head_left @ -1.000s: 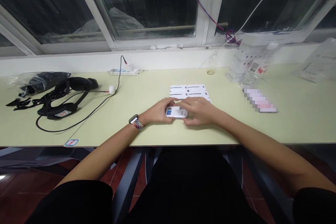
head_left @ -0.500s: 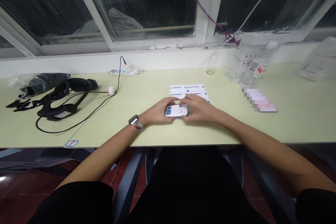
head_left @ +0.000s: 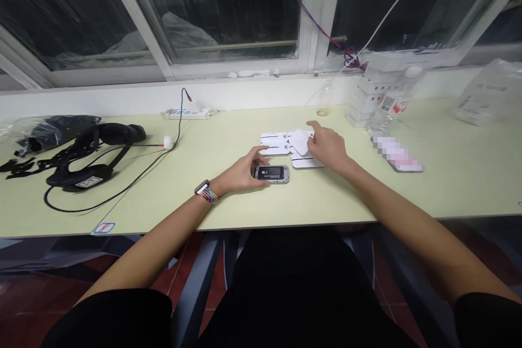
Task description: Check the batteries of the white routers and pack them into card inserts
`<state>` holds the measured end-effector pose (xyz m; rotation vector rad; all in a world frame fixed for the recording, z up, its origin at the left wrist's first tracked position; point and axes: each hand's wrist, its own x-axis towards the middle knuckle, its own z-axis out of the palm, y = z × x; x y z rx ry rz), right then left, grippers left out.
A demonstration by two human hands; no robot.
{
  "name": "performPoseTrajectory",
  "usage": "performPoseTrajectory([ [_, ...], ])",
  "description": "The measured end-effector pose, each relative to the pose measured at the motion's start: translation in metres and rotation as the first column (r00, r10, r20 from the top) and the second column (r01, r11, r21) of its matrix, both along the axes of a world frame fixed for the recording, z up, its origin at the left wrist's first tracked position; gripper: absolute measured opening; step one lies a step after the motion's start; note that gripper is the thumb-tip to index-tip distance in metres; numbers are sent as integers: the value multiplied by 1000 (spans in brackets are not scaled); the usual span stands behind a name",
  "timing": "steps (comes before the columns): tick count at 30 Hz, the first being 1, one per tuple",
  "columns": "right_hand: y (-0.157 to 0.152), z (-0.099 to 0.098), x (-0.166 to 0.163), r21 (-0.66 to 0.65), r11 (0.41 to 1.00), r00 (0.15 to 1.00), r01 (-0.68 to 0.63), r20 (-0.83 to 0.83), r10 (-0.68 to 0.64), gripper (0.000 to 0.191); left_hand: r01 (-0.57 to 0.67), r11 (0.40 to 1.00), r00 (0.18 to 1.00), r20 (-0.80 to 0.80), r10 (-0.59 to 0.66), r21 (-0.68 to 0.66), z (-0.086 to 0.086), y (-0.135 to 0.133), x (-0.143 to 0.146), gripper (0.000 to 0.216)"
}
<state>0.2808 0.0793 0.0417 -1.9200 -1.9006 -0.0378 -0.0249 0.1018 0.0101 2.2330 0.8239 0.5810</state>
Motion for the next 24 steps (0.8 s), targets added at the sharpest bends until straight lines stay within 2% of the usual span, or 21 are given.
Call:
performPoseTrajectory([
  [2,2,-2,2,-163,986,997,40,67,-29,64,8,1000,1000,-3,-8,-8,1,0,0,105],
  [4,4,-5,1,-222,974,993,41,114,-16,65,17,1000,1000,-17,-17,-10,2,0,-2,107],
  [7,4,-8,0,-139,990,990,28,143,-8,59,18,1000,999,-39,-18,-7,4,0,-6,109],
  [9,2,-10,-3,-55,998,990,-26,134,33,48,0,1000,999,-43,0,-4,4,1,-10,107],
  [12,-6,-13,-15,28,968,968,-248,53,246,30,-17,1000,999,-43,17,7,3,1,-15,105],
  [14,-13,-14,-30,29,885,884,-465,-24,466,21,-5,1000,999,-34,5,14,4,0,-17,104],
  [17,-18,-12,-58,-23,689,688,-724,-84,721,13,12,1000,1000,-24,-11,14,7,-1,-17,103],
  [19,-15,-9,-75,-74,610,615,-789,-96,783,11,6,1000,1000,-28,-6,-3,9,-2,-17,103],
  [24,9,-3,-98,-183,521,538,-834,-59,841,13,-13,1000,999,-32,13,3,11,-2,-17,108],
])
